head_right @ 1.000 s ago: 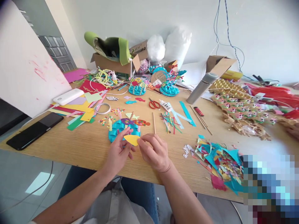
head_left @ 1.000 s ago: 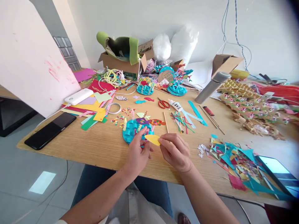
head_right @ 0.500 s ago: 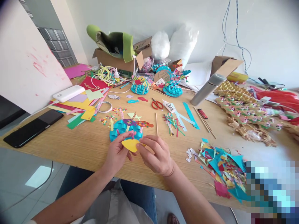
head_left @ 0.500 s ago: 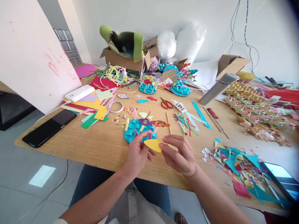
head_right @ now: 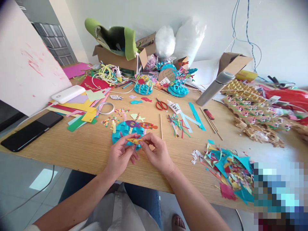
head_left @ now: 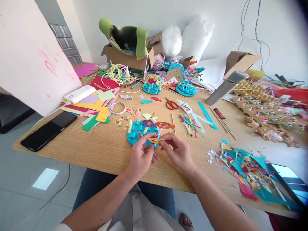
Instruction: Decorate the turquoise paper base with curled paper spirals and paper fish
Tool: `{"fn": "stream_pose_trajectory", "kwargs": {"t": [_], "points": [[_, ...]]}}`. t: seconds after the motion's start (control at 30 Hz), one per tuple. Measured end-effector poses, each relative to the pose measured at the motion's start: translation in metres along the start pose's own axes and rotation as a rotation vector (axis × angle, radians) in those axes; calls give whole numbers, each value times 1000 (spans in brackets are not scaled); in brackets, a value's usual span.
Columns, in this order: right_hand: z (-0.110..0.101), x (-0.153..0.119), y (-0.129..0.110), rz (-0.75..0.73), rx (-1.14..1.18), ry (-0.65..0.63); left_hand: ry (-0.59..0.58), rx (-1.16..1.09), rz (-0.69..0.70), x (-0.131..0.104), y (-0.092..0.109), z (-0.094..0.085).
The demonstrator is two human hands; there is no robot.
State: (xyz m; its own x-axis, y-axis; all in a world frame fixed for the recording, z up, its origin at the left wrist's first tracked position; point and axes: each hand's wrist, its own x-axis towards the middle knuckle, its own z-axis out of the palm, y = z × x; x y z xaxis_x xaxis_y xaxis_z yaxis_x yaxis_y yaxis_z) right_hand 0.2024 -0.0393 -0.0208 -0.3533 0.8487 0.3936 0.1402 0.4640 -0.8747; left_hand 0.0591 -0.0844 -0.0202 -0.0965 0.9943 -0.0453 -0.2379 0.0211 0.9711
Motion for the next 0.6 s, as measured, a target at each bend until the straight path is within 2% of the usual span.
{"fn": "stream_pose_trajectory", "kwargs": {"t": [0.2, 0.4, 0.47, 0.6], "points": [[3, 3, 0, 32, 13, 8, -19, -48, -40, 0, 4, 0], [2, 2, 0, -24, -57, 1, -21, -86, -49, 1, 5, 0], [1, 1, -1, -109, -150, 3, -21, -92, -44, 1, 5, 0], [-2, -3, 0, -422, -385, 24, -5, -107, -52, 0, 5, 0]]}}
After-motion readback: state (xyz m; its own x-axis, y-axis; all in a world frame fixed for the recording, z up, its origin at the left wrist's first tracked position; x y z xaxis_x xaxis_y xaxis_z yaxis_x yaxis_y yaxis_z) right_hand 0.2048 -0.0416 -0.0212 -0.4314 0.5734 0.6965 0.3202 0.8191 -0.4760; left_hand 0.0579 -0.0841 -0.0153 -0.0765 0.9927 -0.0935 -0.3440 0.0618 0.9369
